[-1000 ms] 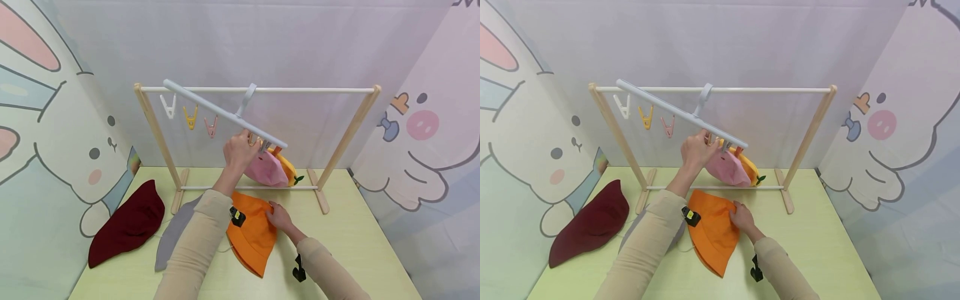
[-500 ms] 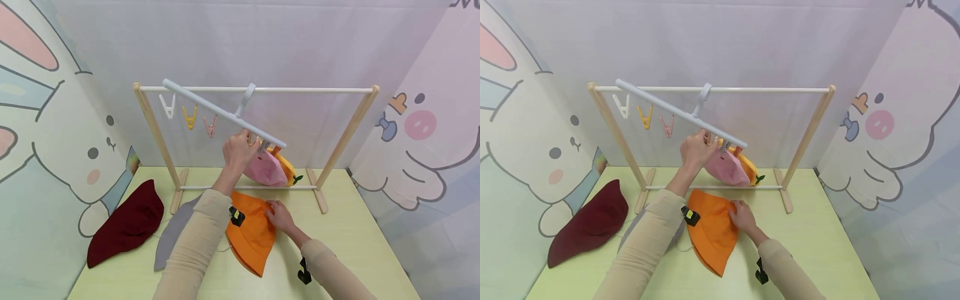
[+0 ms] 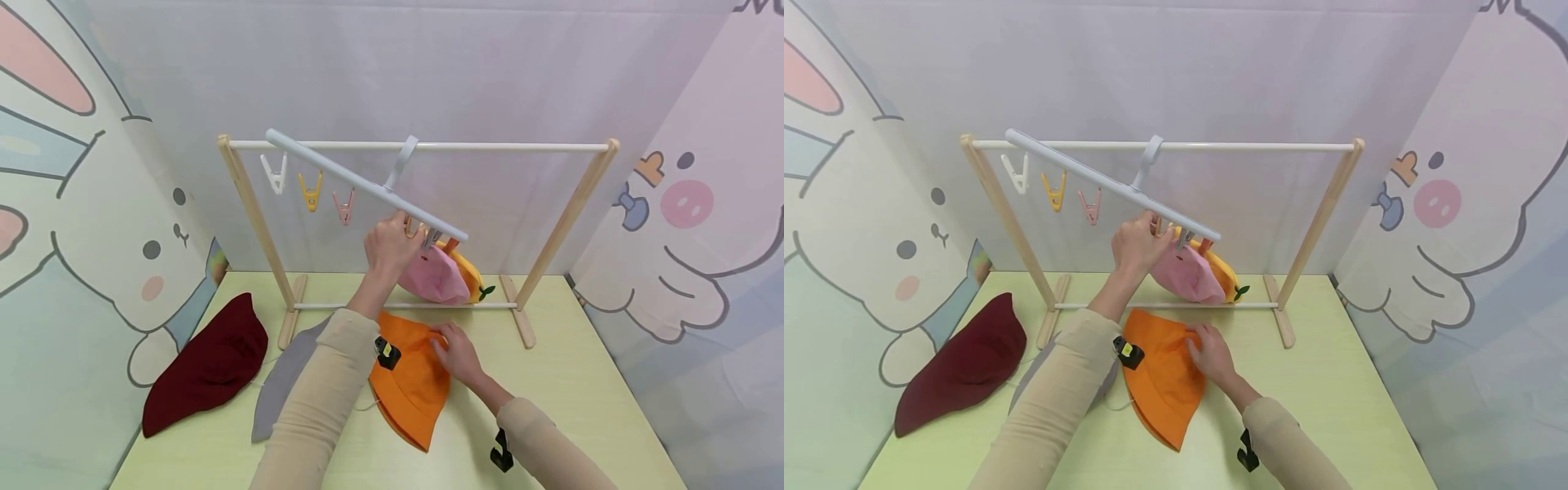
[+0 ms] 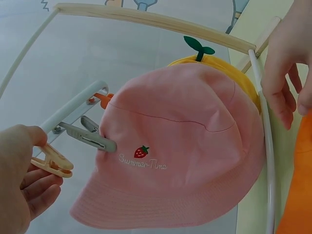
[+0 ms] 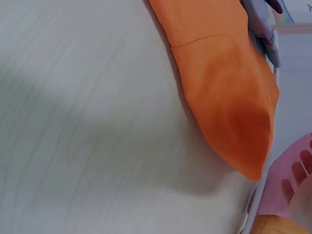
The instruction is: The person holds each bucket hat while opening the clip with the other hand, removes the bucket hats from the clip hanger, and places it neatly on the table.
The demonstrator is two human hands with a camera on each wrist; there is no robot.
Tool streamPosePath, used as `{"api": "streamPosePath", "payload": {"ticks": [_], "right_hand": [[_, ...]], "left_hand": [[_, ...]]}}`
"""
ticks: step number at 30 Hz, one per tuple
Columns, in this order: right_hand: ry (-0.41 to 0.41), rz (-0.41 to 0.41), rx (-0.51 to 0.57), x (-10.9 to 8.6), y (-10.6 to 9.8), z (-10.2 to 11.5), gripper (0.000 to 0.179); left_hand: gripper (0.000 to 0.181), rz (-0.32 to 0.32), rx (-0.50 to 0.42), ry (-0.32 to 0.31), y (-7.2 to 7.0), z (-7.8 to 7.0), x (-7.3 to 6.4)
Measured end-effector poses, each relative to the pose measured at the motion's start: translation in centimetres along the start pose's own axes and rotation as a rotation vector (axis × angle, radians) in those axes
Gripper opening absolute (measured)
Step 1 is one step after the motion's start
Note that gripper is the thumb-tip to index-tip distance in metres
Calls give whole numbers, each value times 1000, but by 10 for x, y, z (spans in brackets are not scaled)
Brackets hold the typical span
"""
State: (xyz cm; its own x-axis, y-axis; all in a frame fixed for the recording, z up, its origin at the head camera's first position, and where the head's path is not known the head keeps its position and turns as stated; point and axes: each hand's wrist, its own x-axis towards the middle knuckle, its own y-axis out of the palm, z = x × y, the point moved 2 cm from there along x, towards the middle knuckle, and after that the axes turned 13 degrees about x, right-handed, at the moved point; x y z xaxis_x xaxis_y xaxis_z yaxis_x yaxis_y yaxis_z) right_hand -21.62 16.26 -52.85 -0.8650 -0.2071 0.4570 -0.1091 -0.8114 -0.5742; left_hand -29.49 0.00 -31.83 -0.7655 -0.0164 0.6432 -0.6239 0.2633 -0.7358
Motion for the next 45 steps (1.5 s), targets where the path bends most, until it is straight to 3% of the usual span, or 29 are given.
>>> {"api": "streamPosePath", "payload": {"ticks": [12,33,38,45], "right_hand": [[-155,-68,13,9,-15,26,26],[-290,-250,55,37,-49,52,40],[-295,-278,54,45,-55,55,44],[-240,-296,49,53,-63,54,50]], "left_hand": [[30,-7,-10,9,1,0,-1],[30,-18,-6,10,-1,-1,0],[30,-20,-7,6,0,-1,0],[30,-5,2,8,-1,-1,0]]}}
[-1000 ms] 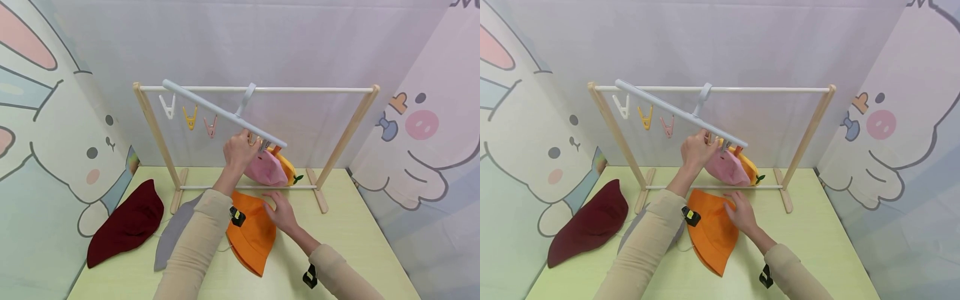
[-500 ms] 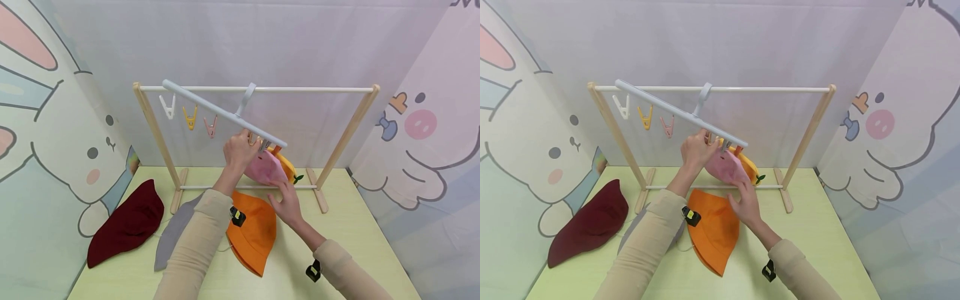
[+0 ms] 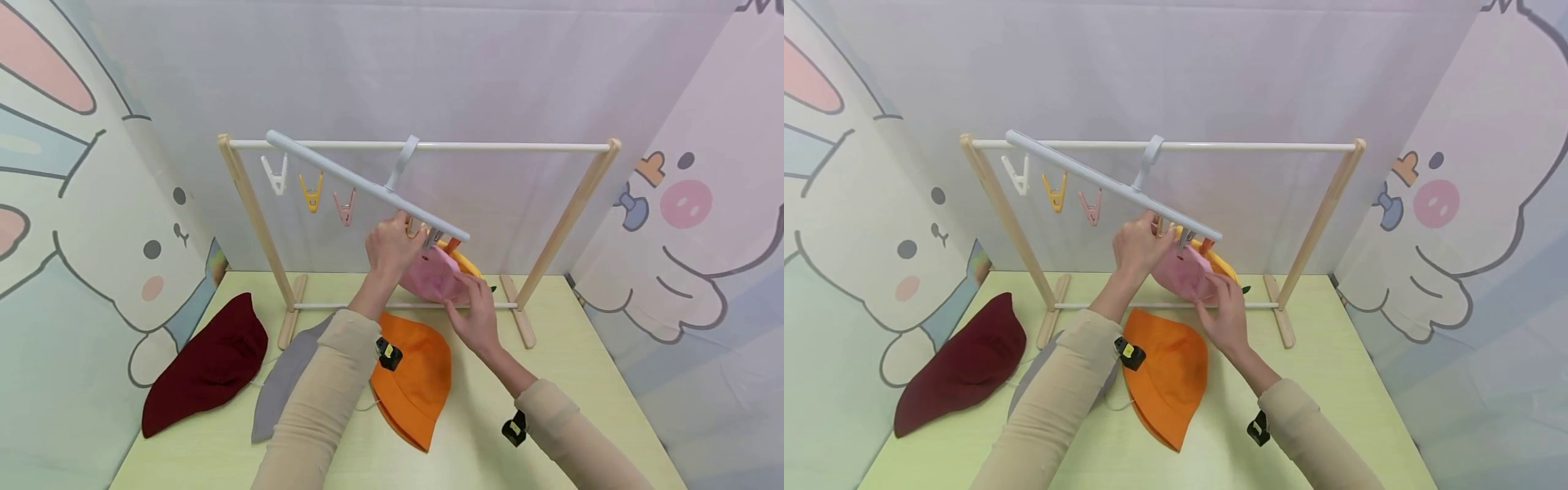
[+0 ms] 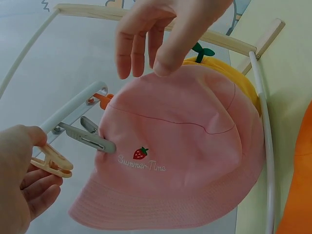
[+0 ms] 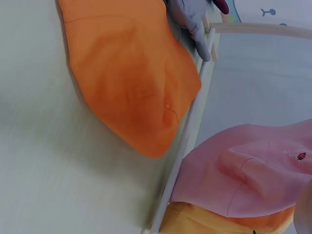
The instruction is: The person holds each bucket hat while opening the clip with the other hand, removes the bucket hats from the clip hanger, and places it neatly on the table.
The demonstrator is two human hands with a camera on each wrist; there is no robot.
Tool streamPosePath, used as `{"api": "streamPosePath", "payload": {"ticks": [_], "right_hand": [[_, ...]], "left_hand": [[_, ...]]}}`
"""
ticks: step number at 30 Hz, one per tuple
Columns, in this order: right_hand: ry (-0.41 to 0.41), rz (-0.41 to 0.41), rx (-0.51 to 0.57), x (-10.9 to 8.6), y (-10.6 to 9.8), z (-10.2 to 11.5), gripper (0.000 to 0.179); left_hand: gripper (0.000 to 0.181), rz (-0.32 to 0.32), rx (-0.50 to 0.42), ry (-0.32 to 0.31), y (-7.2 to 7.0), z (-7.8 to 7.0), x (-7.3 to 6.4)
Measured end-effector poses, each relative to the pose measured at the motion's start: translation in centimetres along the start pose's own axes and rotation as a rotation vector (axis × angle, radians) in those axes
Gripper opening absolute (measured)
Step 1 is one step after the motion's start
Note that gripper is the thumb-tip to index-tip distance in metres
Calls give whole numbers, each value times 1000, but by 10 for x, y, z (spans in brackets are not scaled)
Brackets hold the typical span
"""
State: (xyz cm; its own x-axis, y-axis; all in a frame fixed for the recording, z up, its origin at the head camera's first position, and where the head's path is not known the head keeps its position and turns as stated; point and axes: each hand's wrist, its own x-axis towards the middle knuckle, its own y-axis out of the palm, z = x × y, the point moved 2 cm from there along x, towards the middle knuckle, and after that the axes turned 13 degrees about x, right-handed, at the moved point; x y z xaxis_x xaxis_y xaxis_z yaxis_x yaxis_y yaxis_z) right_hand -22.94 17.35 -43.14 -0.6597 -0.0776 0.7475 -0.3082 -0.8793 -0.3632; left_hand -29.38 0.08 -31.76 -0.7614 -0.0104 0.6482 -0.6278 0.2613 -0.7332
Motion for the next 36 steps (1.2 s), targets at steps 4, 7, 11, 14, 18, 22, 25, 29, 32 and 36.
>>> {"api": "streamPosePath", "payload": {"ticks": [4,7,11,14,18,22,25,29,32,36], "right_hand": [[22,1,-7,3,-2,-6,54],[29,10,-7,5,-3,-11,58],[60,29,9,7,-3,-17,63],[103,49,35,8,-3,-21,66],[164,88,86,9,-2,-26,70],[205,132,112,10,2,-33,74],[228,168,124,11,5,-40,75],[253,201,129,13,7,-47,74],[286,205,121,15,8,-49,72],[352,200,86,18,9,-50,69]], "left_hand": [[30,1,-4,0,0,0,0],[30,-2,-5,0,-1,0,0],[30,-3,-7,3,-1,0,0],[29,2,-11,4,-1,0,-1],[29,15,-16,0,-2,0,-1],[29,19,-16,0,-1,0,-1],[29,19,-14,0,-1,0,0],[29,19,-15,-3,1,0,0],[29,20,-15,-6,1,0,0],[29,23,-18,-8,1,-1,0]]}}
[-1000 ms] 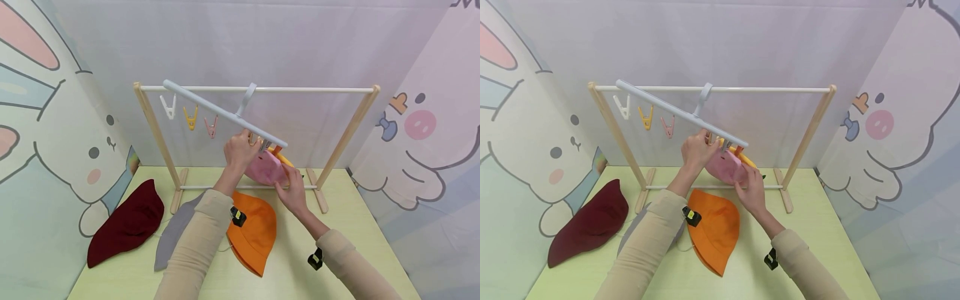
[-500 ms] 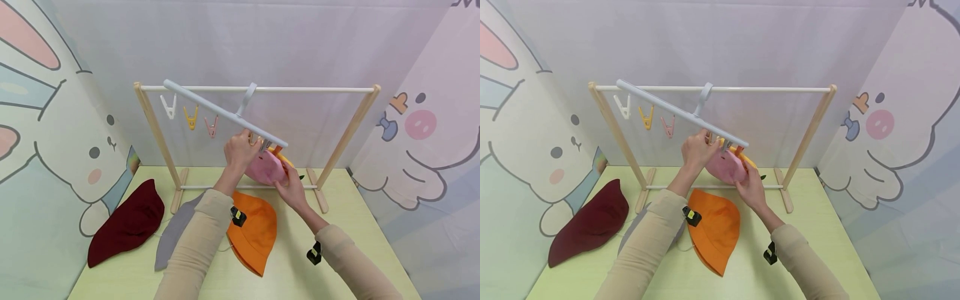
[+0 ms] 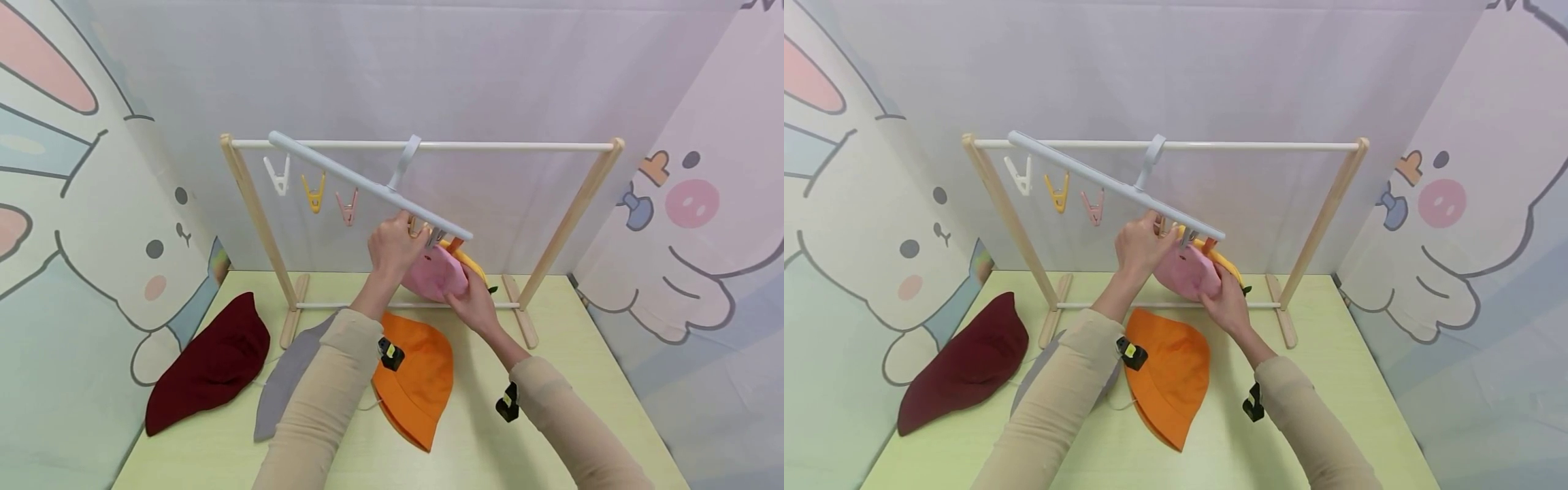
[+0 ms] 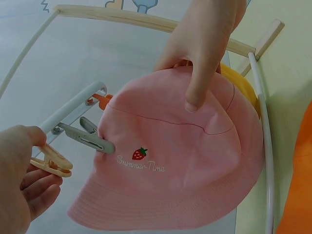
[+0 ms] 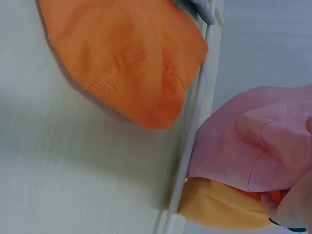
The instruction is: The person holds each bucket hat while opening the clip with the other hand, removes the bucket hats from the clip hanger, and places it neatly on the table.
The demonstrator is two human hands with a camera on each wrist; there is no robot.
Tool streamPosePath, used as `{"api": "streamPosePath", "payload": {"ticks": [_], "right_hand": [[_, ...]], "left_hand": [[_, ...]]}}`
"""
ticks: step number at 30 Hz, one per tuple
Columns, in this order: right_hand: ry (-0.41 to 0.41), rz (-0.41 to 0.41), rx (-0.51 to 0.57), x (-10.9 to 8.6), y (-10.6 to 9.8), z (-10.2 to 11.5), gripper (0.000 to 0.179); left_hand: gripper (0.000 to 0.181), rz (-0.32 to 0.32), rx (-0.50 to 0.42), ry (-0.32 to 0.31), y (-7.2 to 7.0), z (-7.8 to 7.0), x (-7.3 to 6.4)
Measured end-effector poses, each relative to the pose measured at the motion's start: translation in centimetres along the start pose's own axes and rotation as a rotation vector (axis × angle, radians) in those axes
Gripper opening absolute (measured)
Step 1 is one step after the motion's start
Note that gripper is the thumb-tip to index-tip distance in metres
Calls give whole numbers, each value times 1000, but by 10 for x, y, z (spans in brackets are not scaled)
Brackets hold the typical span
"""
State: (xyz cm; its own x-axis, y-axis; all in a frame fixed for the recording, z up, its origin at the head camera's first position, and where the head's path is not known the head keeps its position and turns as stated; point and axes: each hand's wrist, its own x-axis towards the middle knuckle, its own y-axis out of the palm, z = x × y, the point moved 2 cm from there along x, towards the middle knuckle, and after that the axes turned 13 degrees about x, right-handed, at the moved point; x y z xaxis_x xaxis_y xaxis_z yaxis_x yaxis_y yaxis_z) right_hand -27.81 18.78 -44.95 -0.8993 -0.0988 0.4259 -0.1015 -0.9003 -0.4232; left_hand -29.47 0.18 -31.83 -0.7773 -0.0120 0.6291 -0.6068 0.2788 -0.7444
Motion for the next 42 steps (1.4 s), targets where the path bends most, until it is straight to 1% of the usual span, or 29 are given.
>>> {"api": "streamPosePath", "payload": {"ticks": [2,6,9,11,14,16,19,20,23,26,28,31,39,42], "right_hand": [[30,-3,-23,1,0,0,69],[58,-4,-61,2,1,0,66],[63,-21,-103,3,2,0,61],[60,-45,-140,2,1,0,54],[46,-76,-183,1,0,1,42],[38,-102,-190,0,-1,1,33],[7,-143,-173,-1,-5,1,25],[-18,-166,-171,-1,-6,2,23],[-51,-204,-163,-2,-10,2,20],[-32,-210,-192,-2,-13,4,16],[-2,-196,-210,-2,-15,5,17],[12,-199,-230,-1,-19,7,16],[-84,-286,-225,0,-29,13,12],[-119,-299,-232,0,-31,13,10]], "left_hand": [[29,2,-3,-3,0,0,0],[29,4,-6,-11,0,0,0],[29,8,-8,-15,1,-1,0],[29,10,-10,-16,1,-1,0],[29,6,-17,-16,0,-1,0],[29,1,-18,-15,0,-1,0],[29,-3,-17,-15,0,-2,-1],[29,-5,-16,-15,0,-2,-1],[30,-11,-17,-11,1,-2,-1],[29,-18,-25,-7,2,-2,-1],[29,-20,-32,-7,2,-3,0],[29,-18,-41,-10,3,-3,-1],[30,-22,-46,-21,3,-3,-2],[31,-19,-45,-25,4,-3,-2]]}}
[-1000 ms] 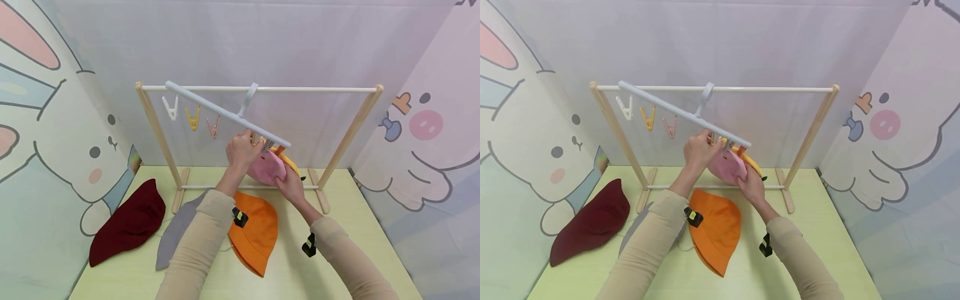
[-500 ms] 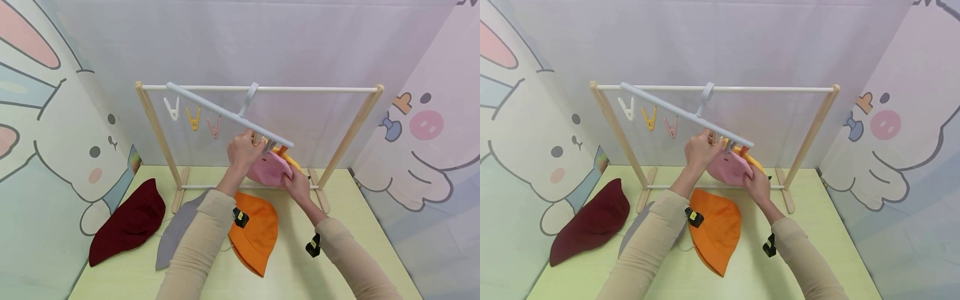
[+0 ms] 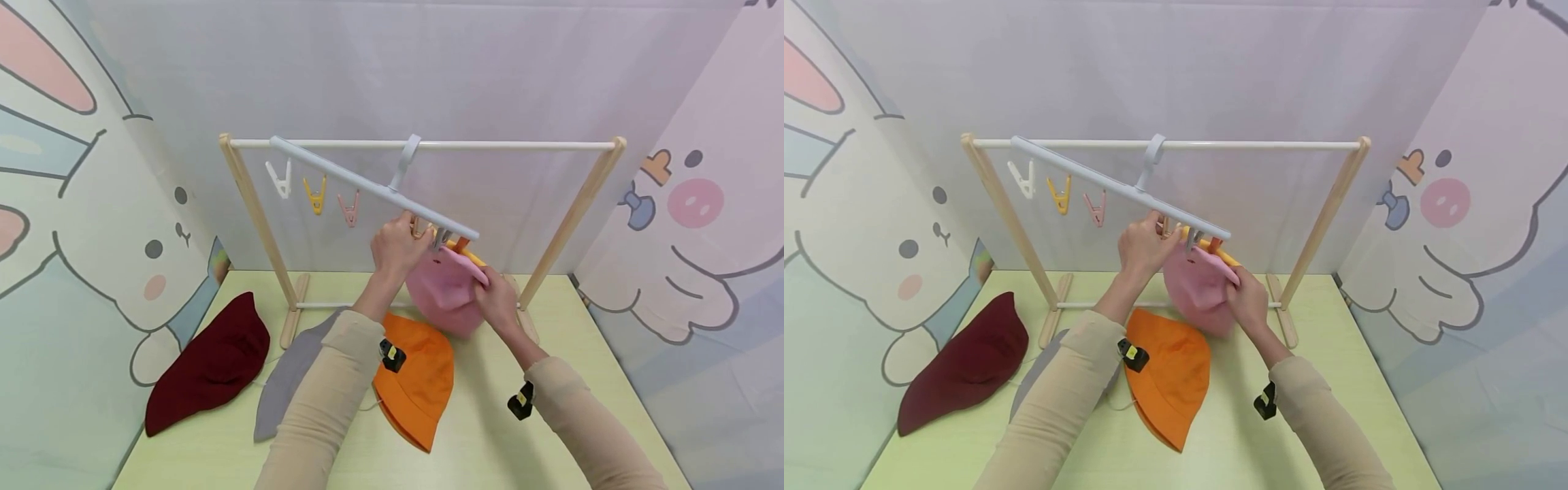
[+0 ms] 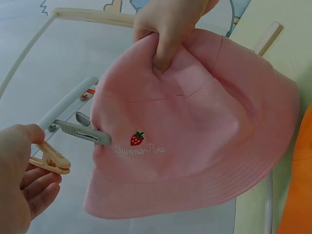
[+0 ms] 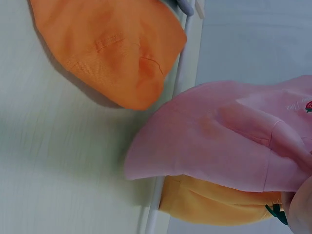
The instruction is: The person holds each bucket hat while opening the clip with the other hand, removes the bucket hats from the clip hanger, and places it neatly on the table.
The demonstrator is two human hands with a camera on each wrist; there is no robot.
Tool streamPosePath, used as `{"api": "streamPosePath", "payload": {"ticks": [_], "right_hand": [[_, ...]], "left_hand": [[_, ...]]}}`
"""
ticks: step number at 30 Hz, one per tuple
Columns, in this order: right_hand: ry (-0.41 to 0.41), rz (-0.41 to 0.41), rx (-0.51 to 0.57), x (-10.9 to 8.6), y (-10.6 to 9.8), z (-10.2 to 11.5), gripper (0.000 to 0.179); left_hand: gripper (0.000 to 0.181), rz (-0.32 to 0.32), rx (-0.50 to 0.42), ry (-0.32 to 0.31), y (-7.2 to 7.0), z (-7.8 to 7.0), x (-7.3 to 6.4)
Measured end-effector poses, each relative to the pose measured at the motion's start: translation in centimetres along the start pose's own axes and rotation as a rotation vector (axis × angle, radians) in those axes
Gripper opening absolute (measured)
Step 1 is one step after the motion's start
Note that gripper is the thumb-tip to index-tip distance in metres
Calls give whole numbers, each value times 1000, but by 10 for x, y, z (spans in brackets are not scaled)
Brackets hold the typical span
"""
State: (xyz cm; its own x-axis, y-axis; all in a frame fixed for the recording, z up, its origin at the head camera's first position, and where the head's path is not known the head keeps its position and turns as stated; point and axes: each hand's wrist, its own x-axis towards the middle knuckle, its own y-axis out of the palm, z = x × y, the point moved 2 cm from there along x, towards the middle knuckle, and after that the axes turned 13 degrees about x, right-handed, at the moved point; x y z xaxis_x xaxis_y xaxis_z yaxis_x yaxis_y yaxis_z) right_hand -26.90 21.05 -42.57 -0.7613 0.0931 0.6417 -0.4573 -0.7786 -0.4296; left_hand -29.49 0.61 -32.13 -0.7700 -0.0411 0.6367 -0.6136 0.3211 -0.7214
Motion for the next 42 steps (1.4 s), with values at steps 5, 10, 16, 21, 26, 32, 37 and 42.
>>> {"api": "streamPosePath", "payload": {"ticks": [5,10,16,21,26,32,37,42], "right_hand": [[-30,1,3,0,-4,1,9],[-35,8,13,-1,-9,4,9],[-41,1,28,-3,-15,9,9],[-66,-17,34,-5,-18,11,10],[-86,-36,47,-7,-21,12,10],[-103,-63,65,-11,-26,14,9],[-111,-77,69,-12,-31,18,9],[-115,-88,64,-12,-35,19,11]], "left_hand": [[30,-12,-12,1,0,0,0],[31,-10,-8,7,0,0,0],[31,3,6,10,1,-1,0],[30,1,9,8,2,-2,-1],[31,-3,5,2,2,-3,-1],[32,-9,0,8,4,-6,-2],[34,-8,11,9,5,-8,-3],[35,-10,13,8,4,-9,-3]]}}
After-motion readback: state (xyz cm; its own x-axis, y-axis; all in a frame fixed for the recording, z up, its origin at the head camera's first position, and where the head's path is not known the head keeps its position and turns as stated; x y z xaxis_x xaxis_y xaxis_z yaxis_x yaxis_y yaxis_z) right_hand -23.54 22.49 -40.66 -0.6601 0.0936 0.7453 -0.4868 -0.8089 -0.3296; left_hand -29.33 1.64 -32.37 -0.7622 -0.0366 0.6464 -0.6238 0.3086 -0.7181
